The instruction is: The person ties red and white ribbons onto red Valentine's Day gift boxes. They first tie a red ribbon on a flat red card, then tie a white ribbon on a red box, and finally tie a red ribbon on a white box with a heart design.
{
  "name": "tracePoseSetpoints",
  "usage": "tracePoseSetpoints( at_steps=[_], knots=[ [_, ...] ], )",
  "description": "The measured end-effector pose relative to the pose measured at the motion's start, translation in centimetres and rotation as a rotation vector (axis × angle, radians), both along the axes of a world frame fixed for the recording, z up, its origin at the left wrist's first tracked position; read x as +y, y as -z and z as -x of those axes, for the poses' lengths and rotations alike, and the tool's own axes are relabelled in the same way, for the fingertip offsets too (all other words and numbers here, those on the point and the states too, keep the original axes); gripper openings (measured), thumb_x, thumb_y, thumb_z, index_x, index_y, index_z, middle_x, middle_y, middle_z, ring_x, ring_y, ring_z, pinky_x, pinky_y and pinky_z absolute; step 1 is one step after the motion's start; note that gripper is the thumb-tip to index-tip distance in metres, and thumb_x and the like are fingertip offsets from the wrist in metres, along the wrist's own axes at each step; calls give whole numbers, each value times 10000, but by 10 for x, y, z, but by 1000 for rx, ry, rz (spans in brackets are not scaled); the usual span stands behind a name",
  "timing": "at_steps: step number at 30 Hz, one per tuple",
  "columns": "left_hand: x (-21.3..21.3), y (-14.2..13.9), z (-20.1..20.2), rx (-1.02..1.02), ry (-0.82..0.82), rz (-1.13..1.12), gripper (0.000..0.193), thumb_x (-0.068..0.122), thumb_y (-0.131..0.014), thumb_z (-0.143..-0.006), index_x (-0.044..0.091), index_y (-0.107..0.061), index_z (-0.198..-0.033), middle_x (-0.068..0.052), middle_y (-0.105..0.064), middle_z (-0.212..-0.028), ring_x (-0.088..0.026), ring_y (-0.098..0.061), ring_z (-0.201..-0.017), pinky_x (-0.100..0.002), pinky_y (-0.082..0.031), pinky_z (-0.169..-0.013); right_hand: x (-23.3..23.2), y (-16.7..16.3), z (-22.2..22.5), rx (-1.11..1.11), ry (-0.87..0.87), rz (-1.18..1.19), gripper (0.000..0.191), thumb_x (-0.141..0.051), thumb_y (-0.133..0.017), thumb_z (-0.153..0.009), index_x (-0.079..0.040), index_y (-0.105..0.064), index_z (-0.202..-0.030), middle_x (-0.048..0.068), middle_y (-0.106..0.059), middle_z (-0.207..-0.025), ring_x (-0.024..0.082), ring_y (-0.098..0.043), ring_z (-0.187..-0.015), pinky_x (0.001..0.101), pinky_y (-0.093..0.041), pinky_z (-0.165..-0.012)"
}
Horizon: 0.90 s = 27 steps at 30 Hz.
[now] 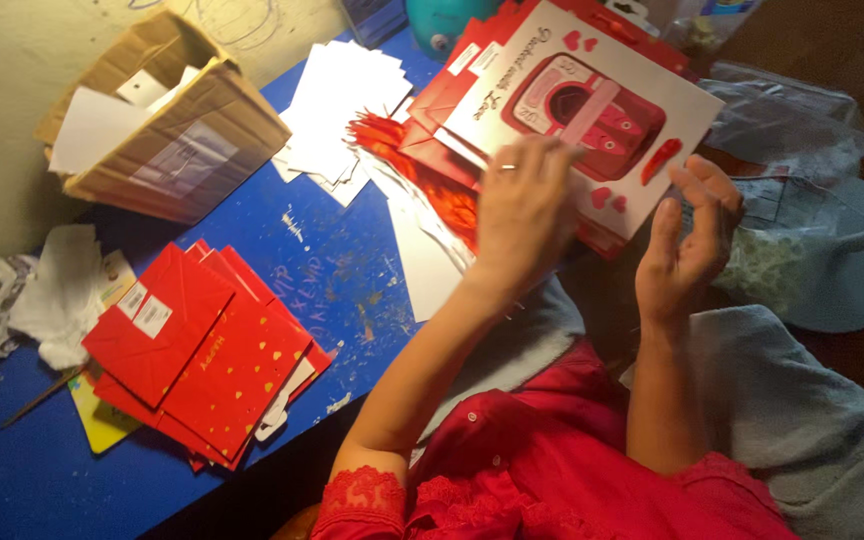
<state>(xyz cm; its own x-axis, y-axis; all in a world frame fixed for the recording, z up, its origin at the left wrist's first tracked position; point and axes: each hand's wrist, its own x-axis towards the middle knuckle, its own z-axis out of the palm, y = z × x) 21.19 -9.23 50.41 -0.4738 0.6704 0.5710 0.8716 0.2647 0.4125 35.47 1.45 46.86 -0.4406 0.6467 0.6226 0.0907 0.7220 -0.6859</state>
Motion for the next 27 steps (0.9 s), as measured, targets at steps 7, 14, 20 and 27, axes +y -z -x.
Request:
tracePoseSetpoints(
  at_steps=[7, 14, 20, 27],
  knots=[
    [71, 16, -28, -58, 68, 113, 460, 377, -682, -881, 72, -671, -1225, -92, -621, -1108, -303, -569, -1099, -455, -442, -888, 17, 36, -3, 36, -40, 307, 453, -201, -527, -1168, 16, -427, -1552, 208, -480, -1586, 322, -448, -1509, 423, -337, -1273],
    [87, 26, -27, -224, 73, 60, 261, 391, -728, -862, 136, -704, -911, -70, -648, -940, -286, -640, -958, -441, -495, -814, 23, 33, -11, -42, -17, 227, 409, -87, -499, -1117, 15, -488, -1513, 202, -536, -1538, 318, -490, -1474, 429, -357, -1260],
    [70, 30, -23, -561, 158, -108, 192, 295, -726, -892, 105, -704, -915, -73, -702, -831, -243, -706, -753, -374, -544, -709, 11, 11, -4, 39, -87, 254, 394, -45, -516, -1091, 11, -522, -1481, 174, -575, -1489, 327, -547, -1420, 429, -402, -1250],
    [26, 33, -4, -989, 318, -404, 156, 164, -682, -1002, 23, -698, -1065, -68, -746, -930, -99, -691, -865, -277, -573, -792, -27, -29, 23, -210, -127, 69, 375, 14, -524, -1058, 10, -592, -1427, 248, -691, -1283, 345, -706, -1173, 411, -557, -969]
  ],
)
